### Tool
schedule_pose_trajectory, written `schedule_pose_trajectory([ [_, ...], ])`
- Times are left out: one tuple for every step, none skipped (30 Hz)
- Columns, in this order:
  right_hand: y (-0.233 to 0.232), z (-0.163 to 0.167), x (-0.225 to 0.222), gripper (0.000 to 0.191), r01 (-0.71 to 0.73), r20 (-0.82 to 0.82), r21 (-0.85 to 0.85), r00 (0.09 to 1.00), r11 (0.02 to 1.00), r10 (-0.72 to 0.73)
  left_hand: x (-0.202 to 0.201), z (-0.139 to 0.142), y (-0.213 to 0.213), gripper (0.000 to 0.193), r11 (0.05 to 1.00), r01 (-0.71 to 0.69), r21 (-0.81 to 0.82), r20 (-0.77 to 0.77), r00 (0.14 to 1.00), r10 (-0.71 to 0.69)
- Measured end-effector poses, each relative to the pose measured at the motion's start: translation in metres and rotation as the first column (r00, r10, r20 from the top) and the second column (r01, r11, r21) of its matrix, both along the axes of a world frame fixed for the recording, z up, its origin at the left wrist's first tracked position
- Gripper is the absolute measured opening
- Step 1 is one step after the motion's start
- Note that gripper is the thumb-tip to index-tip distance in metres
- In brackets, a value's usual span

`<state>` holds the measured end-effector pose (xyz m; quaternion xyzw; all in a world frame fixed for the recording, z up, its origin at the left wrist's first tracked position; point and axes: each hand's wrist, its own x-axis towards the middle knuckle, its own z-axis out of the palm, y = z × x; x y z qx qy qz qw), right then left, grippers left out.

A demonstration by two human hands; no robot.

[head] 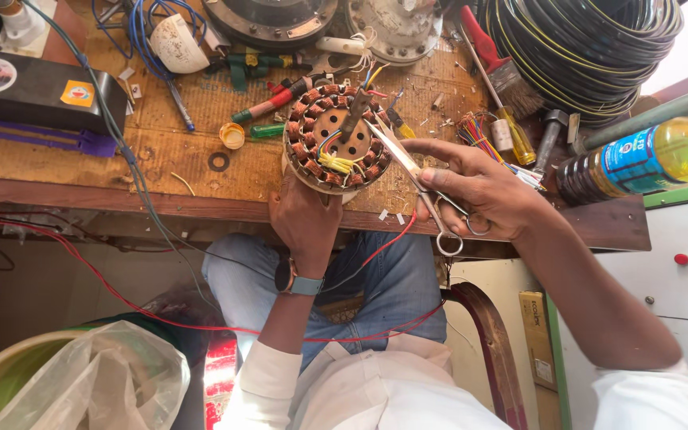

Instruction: The person pours a yellow liquid from a plastic bottle onto a motor stator placed on a workbench, rotating the stator to cover different sections. The person uses pliers to adjust wires and continues pouring the liquid over the stator coils.

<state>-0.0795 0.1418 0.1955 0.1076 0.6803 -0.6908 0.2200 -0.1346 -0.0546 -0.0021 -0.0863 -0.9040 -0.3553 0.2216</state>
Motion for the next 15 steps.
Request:
schedule_pose_trajectory([
  [0.002, -0.001, 0.001, 0.062, -0.006, 0.002, 0.016, 1.000, 1.000, 0.006, 0.001, 0.000, 0.000, 0.045, 1.000, 0.006, 0.010, -0.015, 1.000, -0.006],
  [0.004, -0.002, 0.002, 0.061, -0.013, 0.003, 0.033, 1.000, 0.999, 0.013, 0.001, -0.001, 0.000, 0.045, 1.000, 0.011, 0.022, -0.033, 0.999, -0.010],
  [0.006, -0.003, 0.002, 0.060, -0.022, 0.005, 0.050, 1.000, 0.998, 0.021, 0.001, -0.001, 0.000, 0.045, 0.999, 0.014, 0.034, -0.049, 0.999, -0.013],
  [0.008, -0.005, 0.003, 0.059, -0.035, 0.023, 0.002, 0.999, 0.999, 0.035, 0.002, -0.002, 0.000, 0.047, 0.999, 0.012, 0.030, -0.046, 0.999, -0.011],
  [0.010, -0.007, 0.002, 0.057, -0.048, 0.038, -0.046, 0.998, 0.998, 0.050, 0.002, -0.002, 0.000, 0.048, 1.000, 0.010, 0.026, -0.043, 0.999, -0.009],
  [0.012, -0.009, 0.001, 0.056, -0.062, 0.053, -0.094, 0.996, 0.994, 0.067, 0.001, -0.002, 0.000, 0.050, 1.000, 0.006, 0.022, -0.042, 0.999, -0.005],
  [0.013, -0.011, -0.001, 0.054, -0.038, 0.071, -0.103, 0.996, 0.994, 0.046, 0.001, -0.003, 0.000, 0.052, 1.000, 0.002, 0.008, -0.064, 0.998, -0.002],
  [0.014, -0.013, -0.004, 0.053, -0.014, 0.090, -0.113, 0.996, 0.994, 0.024, 0.001, -0.003, 0.000, 0.055, 1.000, -0.001, -0.006, -0.085, 0.996, 0.000],
  [0.015, -0.014, -0.005, 0.052, 0.010, 0.109, -0.123, 0.994, 0.992, 0.004, 0.001, -0.003, 0.000, 0.057, 1.000, -0.005, -0.022, -0.107, 0.994, 0.003],
  [0.015, -0.015, -0.006, 0.051, 0.025, 0.109, -0.170, 0.994, 0.985, -0.007, 0.001, -0.003, 0.000, 0.058, 1.000, -0.007, -0.021, -0.099, 0.995, 0.005],
  [0.015, -0.016, -0.008, 0.049, 0.041, 0.110, -0.217, 0.994, 0.975, -0.017, 0.001, -0.003, 0.000, 0.059, 1.000, -0.008, -0.021, -0.090, 0.996, 0.006],
  [0.015, -0.016, -0.009, 0.048, 0.055, 0.109, -0.263, 0.994, 0.963, -0.027, 0.001, -0.003, 0.000, 0.061, 1.000, -0.010, -0.021, -0.083, 0.997, 0.008],
  [0.014, -0.016, -0.010, 0.049, 0.063, 0.112, -0.245, 0.993, 0.968, -0.036, 0.001, -0.003, 0.000, 0.060, 1.000, -0.007, -0.010, -0.089, 0.996, 0.006],
  [0.014, -0.015, -0.010, 0.049, 0.071, 0.116, -0.227, 0.992, 0.971, -0.046, 0.001, -0.004, 0.000, 0.059, 1.000, -0.003, 0.001, -0.092, 0.996, 0.004],
  [0.013, -0.014, -0.010, 0.050, 0.081, 0.121, -0.209, 0.991, 0.975, -0.056, 0.002, -0.004, 0.000, 0.058, 1.000, 0.001, 0.011, -0.095, 0.995, 0.000],
])
